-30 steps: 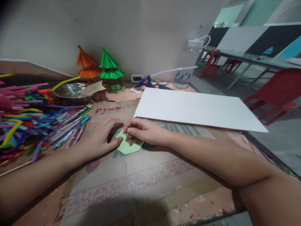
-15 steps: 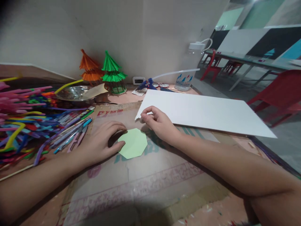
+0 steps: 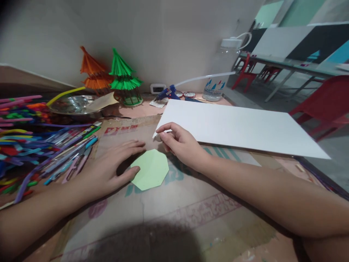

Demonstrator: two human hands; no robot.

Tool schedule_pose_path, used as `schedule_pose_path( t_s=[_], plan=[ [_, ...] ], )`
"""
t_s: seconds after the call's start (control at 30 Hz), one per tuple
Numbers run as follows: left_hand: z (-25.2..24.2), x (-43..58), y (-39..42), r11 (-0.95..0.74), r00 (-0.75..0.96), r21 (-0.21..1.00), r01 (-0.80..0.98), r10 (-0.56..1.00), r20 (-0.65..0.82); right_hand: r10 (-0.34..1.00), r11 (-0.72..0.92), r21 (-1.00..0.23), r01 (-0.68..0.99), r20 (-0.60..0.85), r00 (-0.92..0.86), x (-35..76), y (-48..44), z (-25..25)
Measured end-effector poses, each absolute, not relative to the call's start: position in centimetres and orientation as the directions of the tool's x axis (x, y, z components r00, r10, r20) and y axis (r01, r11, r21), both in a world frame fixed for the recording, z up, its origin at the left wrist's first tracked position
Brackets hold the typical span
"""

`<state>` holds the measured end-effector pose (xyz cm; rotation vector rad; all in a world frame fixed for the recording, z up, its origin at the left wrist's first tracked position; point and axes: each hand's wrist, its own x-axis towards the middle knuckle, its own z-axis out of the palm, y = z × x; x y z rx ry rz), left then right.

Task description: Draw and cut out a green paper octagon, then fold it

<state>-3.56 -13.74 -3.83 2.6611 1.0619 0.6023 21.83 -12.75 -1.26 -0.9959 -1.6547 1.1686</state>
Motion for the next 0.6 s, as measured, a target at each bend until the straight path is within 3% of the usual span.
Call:
schedule_pose_path(
  t_s=[0.17, 0.33, 0.47, 0.6],
  plan=[
    [-3.82, -3.63, -13.69, -0.724, 0.683, 0.309, 0.617, 0.687, 0.248, 0.923, 0.247, -0.957, 0.152, 0.185, -0.336, 21.66, -12.81, -1.17],
    [-3.62, -3.62, -13.83, -0.769, 0.694, 0.312, 0.557, 0.638, 0.334, 0.913, 0.283, -0.916, 0.283, 0.168, -0.371, 21.67, -12.94, -1.15],
    [-3.45, -3.53, -13.97, -0.807, 0.697, 0.332, 0.487, 0.589, 0.409, 0.856, 0.464, -0.707, 0.533, 0.204, -0.475, 21.47, -13.04, -1.24],
    [-3.37, -3.42, -13.99, -0.799, 0.697, 0.382, 0.465, 0.596, 0.399, 0.719, 0.663, -0.491, 0.565, 0.206, -0.664, 21.08, -13.07, -1.18]
  ],
)
